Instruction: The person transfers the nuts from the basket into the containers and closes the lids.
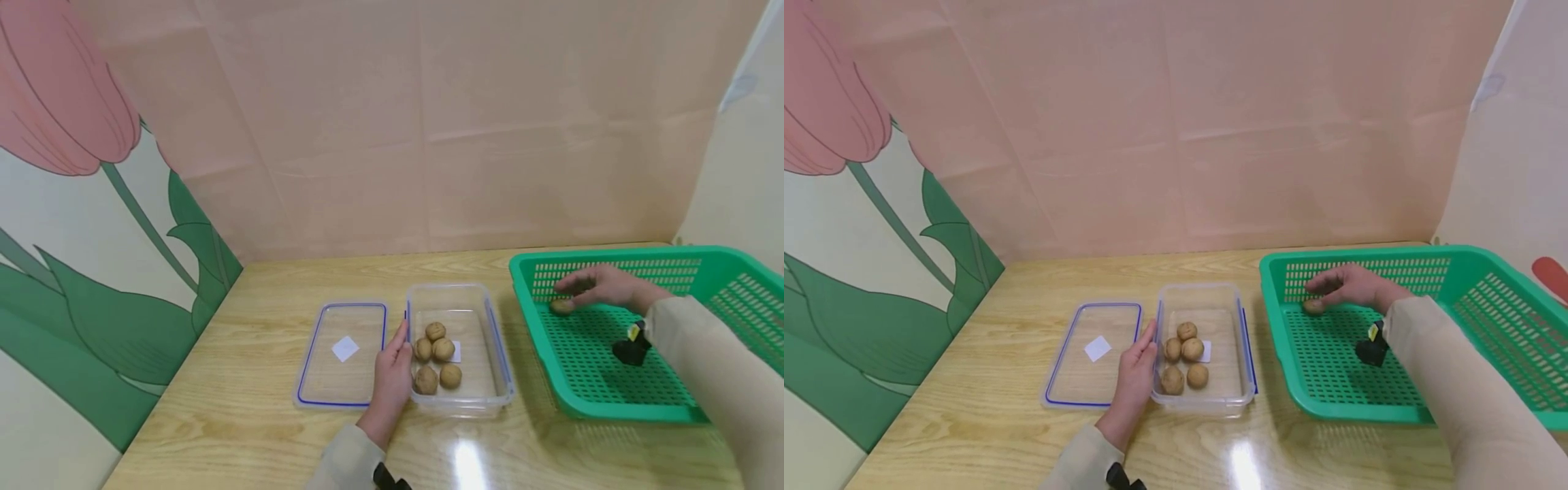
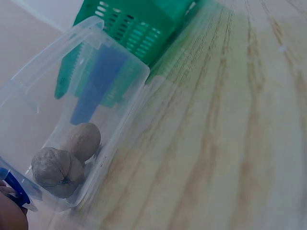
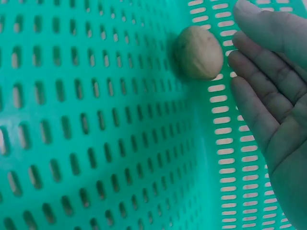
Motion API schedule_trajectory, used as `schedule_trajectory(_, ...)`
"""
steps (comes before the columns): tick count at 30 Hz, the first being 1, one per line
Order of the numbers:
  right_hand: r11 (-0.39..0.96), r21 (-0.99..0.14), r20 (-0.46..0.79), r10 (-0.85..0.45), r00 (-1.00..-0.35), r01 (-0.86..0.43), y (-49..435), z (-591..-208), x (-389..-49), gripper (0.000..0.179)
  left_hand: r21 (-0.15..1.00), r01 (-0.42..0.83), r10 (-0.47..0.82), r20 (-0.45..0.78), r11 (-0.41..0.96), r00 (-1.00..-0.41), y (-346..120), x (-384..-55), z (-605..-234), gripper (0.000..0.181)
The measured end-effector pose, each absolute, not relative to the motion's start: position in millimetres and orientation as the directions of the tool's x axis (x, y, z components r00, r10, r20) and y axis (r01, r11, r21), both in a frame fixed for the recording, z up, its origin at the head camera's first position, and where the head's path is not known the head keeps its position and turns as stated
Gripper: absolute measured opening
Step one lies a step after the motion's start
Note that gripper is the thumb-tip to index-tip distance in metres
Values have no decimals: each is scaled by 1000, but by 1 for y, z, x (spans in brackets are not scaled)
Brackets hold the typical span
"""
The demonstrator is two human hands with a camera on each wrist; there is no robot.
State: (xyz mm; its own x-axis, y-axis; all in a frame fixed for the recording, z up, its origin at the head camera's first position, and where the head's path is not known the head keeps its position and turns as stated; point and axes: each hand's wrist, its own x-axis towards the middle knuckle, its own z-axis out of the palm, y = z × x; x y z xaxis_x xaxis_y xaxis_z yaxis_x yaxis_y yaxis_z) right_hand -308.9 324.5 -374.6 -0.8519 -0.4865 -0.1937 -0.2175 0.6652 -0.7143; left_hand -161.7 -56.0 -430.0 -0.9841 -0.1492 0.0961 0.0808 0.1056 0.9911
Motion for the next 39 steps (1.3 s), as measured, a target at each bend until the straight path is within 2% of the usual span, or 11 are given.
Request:
schedule_trajectory(7,657,-735,-235,-478,-846,-168,325,-384,-311,56,990,88,-143,104,111,-984,-57,-163,-432,43)
schedule_trajectory(14,666,-712,-242,-530,-813,-223,315,-392,-311,53,989,99,-136,113,107,-984,-57,-162,-432,43)
schedule_trajectory(22,665,-719,-258,-525,-811,-201,309,-395,-312,52,992,93,-123,103,90,-987,-57,-160,-432,43)
schedule_trajectory(32,666,-718,-212,-483,-849,-199,314,-384,-309,56,993,77,-133,88,87,-987,-58,-161,-431,43)
schedule_trajectory(39,610,-765,-122,-453,-883,-207,318,-373,-306,56,993,80,-133,91,88,-987,-57,-160,-430,43)
